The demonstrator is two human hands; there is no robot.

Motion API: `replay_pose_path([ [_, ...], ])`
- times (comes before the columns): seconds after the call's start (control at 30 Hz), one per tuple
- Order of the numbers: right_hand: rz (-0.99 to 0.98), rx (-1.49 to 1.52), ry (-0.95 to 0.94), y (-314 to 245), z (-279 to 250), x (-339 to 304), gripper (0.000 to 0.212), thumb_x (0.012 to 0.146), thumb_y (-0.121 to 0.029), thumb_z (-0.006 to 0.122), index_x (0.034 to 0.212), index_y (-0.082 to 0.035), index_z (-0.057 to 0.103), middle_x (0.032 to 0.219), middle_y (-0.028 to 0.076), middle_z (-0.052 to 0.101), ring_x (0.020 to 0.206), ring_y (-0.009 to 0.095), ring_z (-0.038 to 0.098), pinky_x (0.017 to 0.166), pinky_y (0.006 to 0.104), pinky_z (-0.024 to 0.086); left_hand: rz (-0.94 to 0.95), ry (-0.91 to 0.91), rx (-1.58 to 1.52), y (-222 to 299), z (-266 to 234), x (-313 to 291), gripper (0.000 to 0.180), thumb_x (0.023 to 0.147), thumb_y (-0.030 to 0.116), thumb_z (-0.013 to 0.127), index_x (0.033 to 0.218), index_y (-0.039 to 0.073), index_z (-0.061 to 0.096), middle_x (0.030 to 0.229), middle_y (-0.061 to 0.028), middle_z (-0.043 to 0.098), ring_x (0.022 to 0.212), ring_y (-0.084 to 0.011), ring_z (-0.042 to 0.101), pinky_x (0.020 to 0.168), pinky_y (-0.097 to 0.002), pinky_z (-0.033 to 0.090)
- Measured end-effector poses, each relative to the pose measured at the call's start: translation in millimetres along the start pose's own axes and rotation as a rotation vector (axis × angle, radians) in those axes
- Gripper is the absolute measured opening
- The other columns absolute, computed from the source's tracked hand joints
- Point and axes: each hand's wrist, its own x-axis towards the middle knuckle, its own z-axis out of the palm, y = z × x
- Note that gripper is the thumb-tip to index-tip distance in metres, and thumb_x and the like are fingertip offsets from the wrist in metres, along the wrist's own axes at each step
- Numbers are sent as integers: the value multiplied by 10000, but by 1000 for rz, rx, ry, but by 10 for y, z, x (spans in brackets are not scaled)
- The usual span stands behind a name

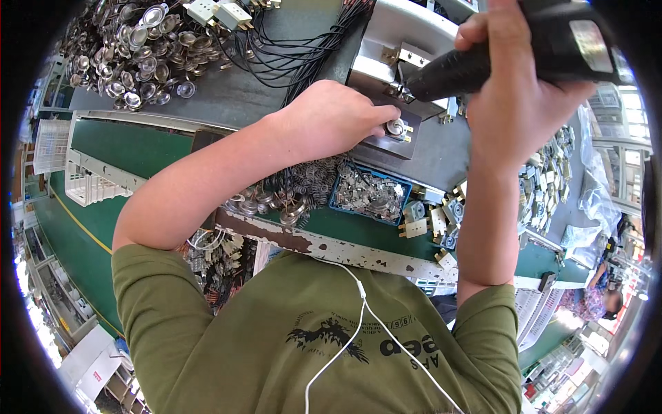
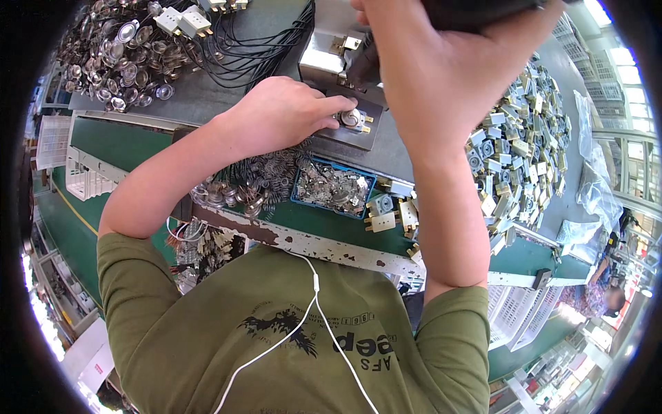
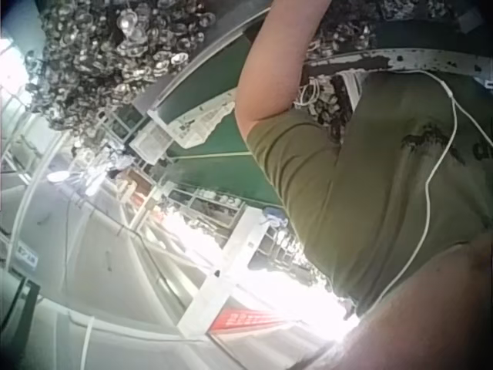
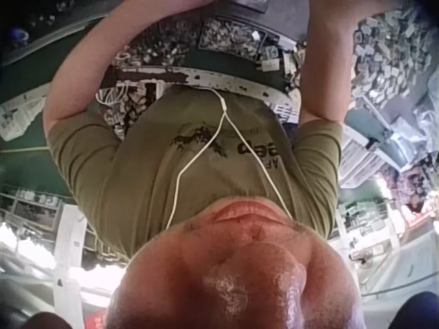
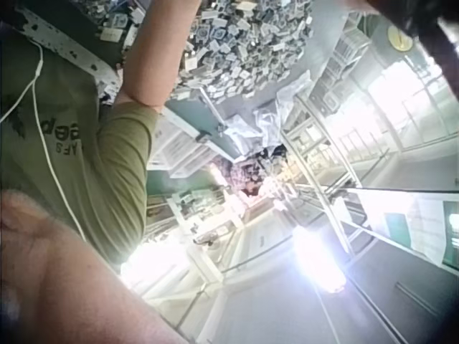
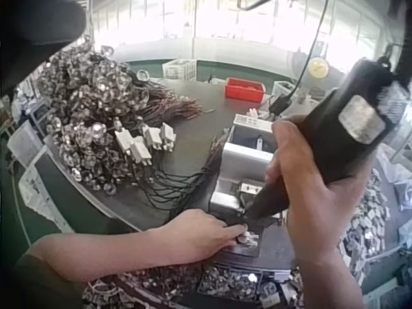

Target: Assembling and testing small electronic components on a factory production line.

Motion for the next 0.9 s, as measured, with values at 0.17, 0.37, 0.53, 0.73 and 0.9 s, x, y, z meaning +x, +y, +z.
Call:
replay_pose_path([
  [0.17,155,36,84,-144,-145,-97,195,963,-59,688,1070,72,592,747,102,640,547,154,612,507,269,497,50,72,-20,-35,38,43,220,992,289,628,1161,149,645,769,-71,697,768,-288,723,624,-448,546],
  [0.37,231,63,95,7,-285,-190,179,958,-55,700,1065,62,616,705,81,618,552,152,607,515,265,479,-6,-21,-15,12,-95,37,237,993,314,632,1154,141,622,797,-81,714,790,-296,730,636,-453,559],
  [0.53,213,67,91,85,-277,-173,160,950,-41,704,1049,57,625,722,78,628,555,144,611,516,261,481,-17,-28,-11,22,-64,40,249,995,318,629,1166,139,608,791,-90,710,780,-306,728,641,-462,561],
  [0.73,195,71,78,163,-241,-152,139,940,-24,709,1030,52,636,742,75,641,558,135,615,517,256,484,-11,-32,-17,23,-41,38,239,994,311,627,1153,135,599,782,-95,706,777,-316,726,645,-466,562],
  [0.9,235,91,63,169,-263,-249,119,936,-5,705,1014,55,638,781,81,658,566,131,621,526,254,493,7,-4,-13,20,-74,61,210,989,283,630,1141,141,603,774,-109,694,782,-326,719,653,-472,559],
])
